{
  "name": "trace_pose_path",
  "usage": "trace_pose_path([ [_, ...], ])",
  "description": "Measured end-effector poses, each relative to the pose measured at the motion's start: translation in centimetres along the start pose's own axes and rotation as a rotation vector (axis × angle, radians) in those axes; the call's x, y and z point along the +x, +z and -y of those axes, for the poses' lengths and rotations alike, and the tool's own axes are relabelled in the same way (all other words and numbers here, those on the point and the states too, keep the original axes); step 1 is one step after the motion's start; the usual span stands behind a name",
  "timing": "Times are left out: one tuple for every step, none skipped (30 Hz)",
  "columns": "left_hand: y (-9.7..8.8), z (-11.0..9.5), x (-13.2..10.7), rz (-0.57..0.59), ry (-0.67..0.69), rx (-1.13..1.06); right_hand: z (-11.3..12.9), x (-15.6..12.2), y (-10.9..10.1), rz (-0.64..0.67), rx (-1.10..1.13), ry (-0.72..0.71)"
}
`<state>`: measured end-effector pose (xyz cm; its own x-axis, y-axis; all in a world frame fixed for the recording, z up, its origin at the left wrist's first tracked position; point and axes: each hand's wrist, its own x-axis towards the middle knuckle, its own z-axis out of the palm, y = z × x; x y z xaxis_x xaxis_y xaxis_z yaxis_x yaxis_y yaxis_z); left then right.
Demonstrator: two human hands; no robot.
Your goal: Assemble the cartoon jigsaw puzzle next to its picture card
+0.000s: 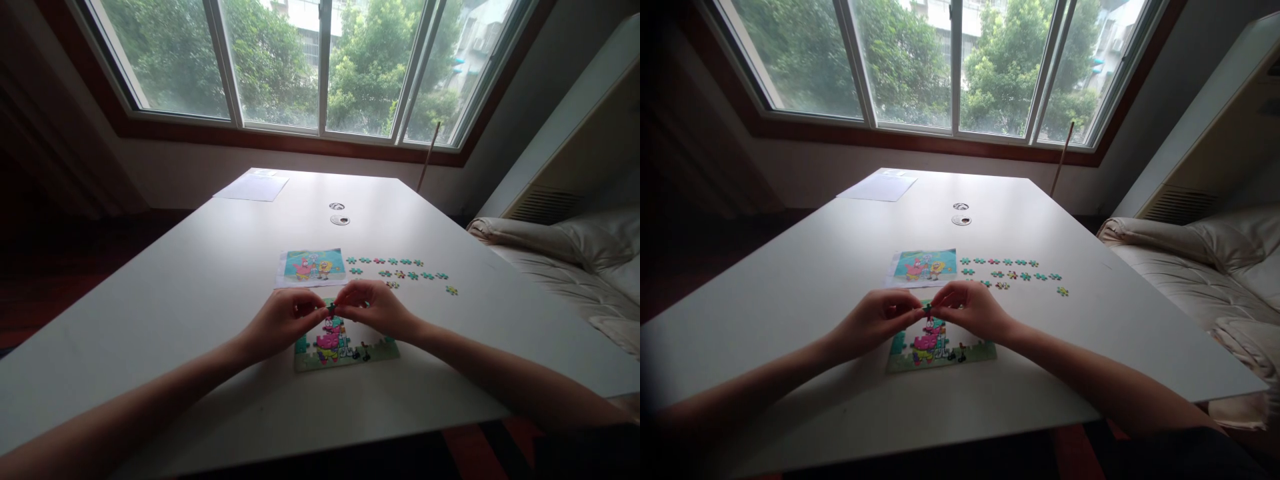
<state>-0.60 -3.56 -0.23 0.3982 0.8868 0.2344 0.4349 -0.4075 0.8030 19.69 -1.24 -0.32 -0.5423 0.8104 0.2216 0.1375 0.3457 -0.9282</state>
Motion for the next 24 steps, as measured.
trace_pose_path([
  [-0.08, 0.06, 0.04, 0.001, -0.021, -0.024, 0.06, -0.02, -0.04, -0.018, -0.046, -0.03],
  [-0.19, 0.1, 0.09, 0.002, -0.041, -0.05, 0.11, -0.04, -0.09, -0.041, -0.1, -0.058],
  [-0.3, 0.13, 0.15, 0.003, -0.06, -0.077, 0.15, -0.08, -0.14, -0.068, -0.157, -0.083],
  [-0.42, 0.14, 0.22, 0.002, -0.074, -0.102, 0.16, -0.12, -0.19, -0.097, -0.212, -0.105],
  [-0.52, 0.14, 0.28, 0.001, -0.083, -0.124, 0.14, -0.16, -0.22, -0.12, -0.259, -0.124],
  [-0.6, 0.12, 0.34, 0.0, -0.086, -0.141, 0.11, -0.2, -0.24, -0.137, -0.297, -0.142],
  [-0.65, 0.11, 0.4, -0.002, -0.085, -0.152, 0.06, -0.22, -0.23, -0.148, -0.325, -0.161],
  [-0.67, 0.09, 0.44, 0.001, -0.082, -0.16, 0.01, -0.24, -0.21, -0.155, -0.344, -0.179],
  [-0.68, 0.08, 0.47, 0.002, -0.079, -0.164, -0.03, -0.24, -0.18, -0.157, -0.36, -0.197],
  [-0.67, 0.08, 0.48, 0.003, -0.076, -0.168, -0.07, -0.23, -0.14, -0.159, -0.374, -0.213],
  [-0.65, 0.08, 0.49, 0.002, -0.075, -0.169, -0.09, -0.23, -0.1, -0.161, -0.388, -0.226],
  [-0.63, 0.09, 0.48, 0.0, -0.075, -0.17, -0.09, -0.22, -0.07, -0.163, -0.402, -0.235],
  [-0.61, 0.09, 0.47, -0.004, -0.077, -0.171, -0.08, -0.22, -0.05, -0.164, -0.415, -0.241],
  [-0.6, 0.1, 0.45, -0.007, -0.08, -0.174, -0.07, -0.22, -0.03, -0.162, -0.426, -0.246],
  [-0.6, 0.09, 0.43, -0.008, -0.085, -0.177, -0.04, -0.23, -0.03, -0.161, -0.432, -0.249],
  [-0.59, 0.09, 0.41, -0.003, -0.09, -0.182, -0.02, -0.25, -0.03, -0.158, -0.436, -0.252],
  [-0.59, 0.09, 0.4, 0.001, -0.095, -0.188, 0.01, -0.27, -0.04, -0.152, -0.438, -0.256],
  [-0.59, 0.08, 0.4, 0.006, -0.099, -0.194, 0.03, -0.29, -0.05, -0.148, -0.44, -0.26],
  [-0.58, 0.09, 0.4, 0.008, -0.101, -0.197, 0.04, -0.31, -0.05, -0.143, -0.444, -0.263],
  [-0.57, 0.11, 0.42, 0.01, -0.102, -0.199, 0.05, -0.33, -0.05, -0.14, -0.45, -0.265],
  [-0.55, 0.15, 0.43, 0.008, -0.102, -0.199, 0.06, -0.34, -0.05, -0.138, -0.459, -0.265],
  [-0.52, 0.2, 0.44, 0.006, -0.101, -0.198, 0.06, -0.35, -0.03, -0.136, -0.468, -0.266],
  [-0.49, 0.26, 0.45, 0.003, -0.1, -0.197, 0.06, -0.36, -0.02, -0.136, -0.477, -0.267],
  [-0.45, 0.33, 0.45, 0.002, -0.098, -0.195, 0.05, -0.36, 0.0, -0.135, -0.484, -0.269],
])
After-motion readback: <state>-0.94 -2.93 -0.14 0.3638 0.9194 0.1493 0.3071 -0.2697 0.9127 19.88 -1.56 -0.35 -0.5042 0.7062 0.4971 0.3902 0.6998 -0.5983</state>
